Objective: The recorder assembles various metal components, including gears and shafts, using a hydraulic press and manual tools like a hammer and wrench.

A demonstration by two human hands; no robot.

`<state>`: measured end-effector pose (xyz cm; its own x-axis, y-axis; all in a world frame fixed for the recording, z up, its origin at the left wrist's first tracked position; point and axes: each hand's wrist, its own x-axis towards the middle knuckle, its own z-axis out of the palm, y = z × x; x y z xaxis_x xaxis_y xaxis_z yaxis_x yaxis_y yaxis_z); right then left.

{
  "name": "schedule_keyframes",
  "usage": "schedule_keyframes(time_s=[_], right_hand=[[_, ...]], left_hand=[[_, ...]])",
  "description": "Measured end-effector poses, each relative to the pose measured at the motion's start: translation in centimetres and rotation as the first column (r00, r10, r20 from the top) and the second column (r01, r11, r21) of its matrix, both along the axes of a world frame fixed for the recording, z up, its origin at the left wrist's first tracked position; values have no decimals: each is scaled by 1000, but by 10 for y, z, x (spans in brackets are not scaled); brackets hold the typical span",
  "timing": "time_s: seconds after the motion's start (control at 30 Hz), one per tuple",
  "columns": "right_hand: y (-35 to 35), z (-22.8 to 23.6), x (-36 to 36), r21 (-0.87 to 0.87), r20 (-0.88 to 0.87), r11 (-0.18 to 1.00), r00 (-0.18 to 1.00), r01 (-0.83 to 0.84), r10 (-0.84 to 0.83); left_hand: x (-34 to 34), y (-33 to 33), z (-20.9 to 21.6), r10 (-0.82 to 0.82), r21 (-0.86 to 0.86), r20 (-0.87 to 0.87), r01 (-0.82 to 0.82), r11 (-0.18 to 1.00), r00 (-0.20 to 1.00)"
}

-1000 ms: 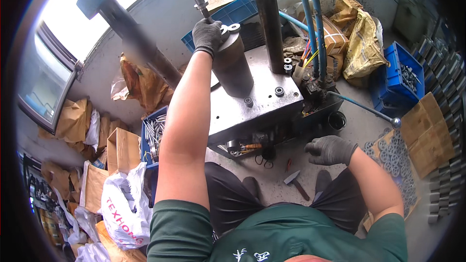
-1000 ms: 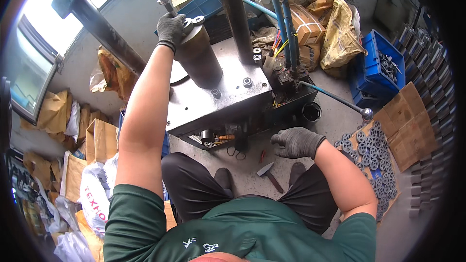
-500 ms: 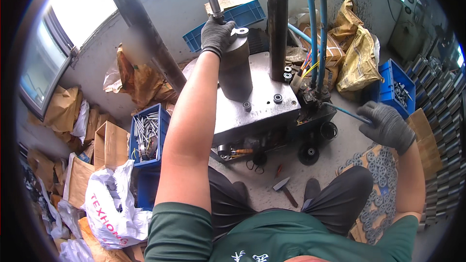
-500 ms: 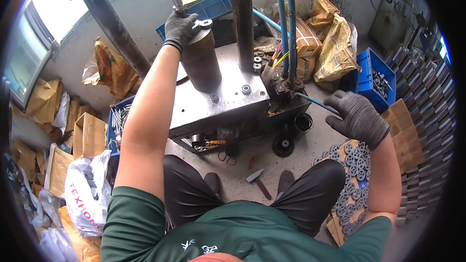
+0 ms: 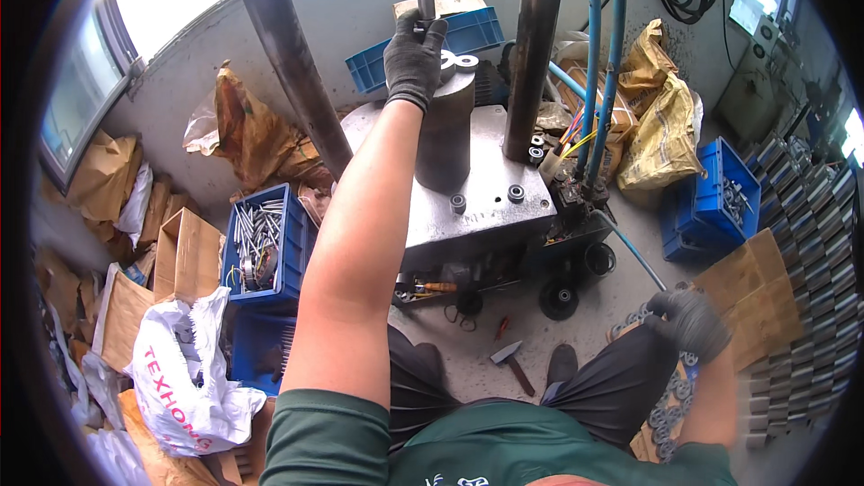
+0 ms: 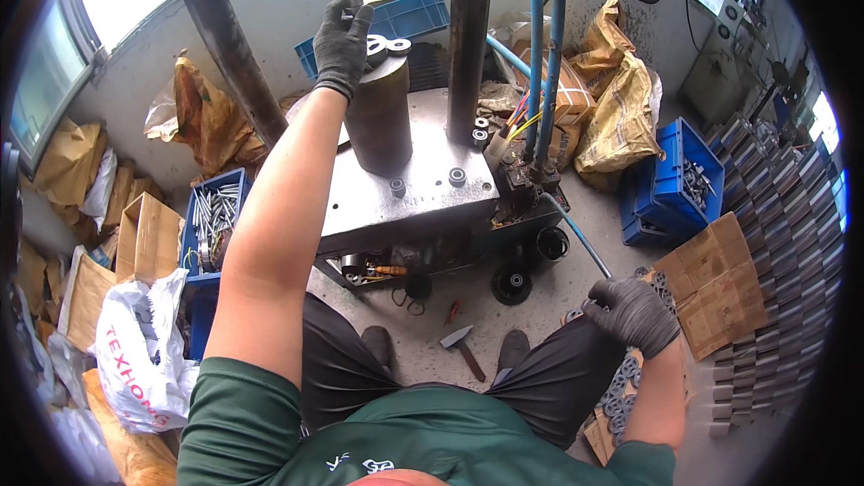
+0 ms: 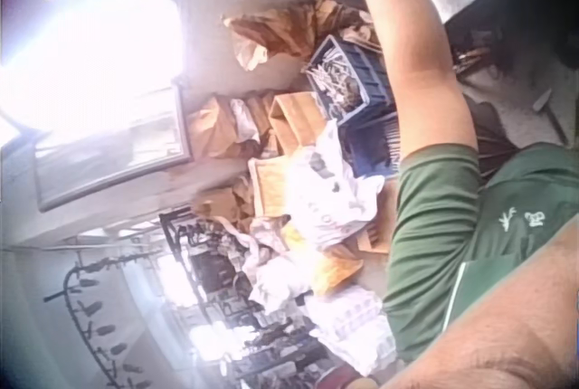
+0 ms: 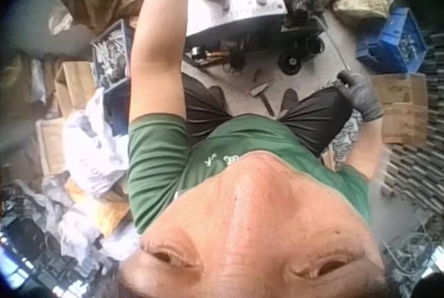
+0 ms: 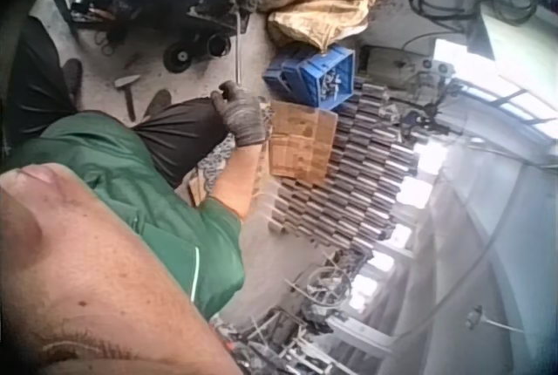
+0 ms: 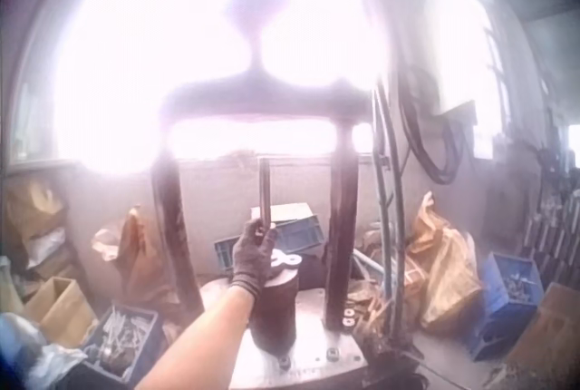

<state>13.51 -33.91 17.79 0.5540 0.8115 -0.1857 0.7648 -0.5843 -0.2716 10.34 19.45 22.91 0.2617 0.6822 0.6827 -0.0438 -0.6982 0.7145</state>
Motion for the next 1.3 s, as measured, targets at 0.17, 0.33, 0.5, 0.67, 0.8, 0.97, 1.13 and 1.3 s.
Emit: schedule_keyframes(time_s=[0.17,0.33,0.5,0.67,0.8,0.97,1.13,1.3], right_hand=[[-5,-6,-8,49,13,993,994,111,-112],[1,-4,-13,63,35,987,988,147,-150],[-3,-11,-13,131,102,980,981,148,-162],[-7,-12,-11,143,145,982,979,121,-142],[-8,-11,-10,146,158,981,976,127,-149],[-7,-11,-8,166,152,976,975,138,-164],[-9,-11,-8,168,172,976,971,135,-164],[-9,-11,-9,184,155,972,973,143,-173]], left_hand=[[2,-9,6,67,-34,-7,-67,997,998],[-1,-9,9,114,-43,-85,-118,992,990],[0,-8,6,94,-55,-171,-105,993,981],[4,-4,4,124,-11,-259,-131,991,958],[6,0,1,95,0,-248,-98,995,964],[7,3,0,87,33,-247,-81,996,965],[6,2,1,65,16,-243,-63,998,968],[4,-3,2,69,-2,-247,-72,997,967]])
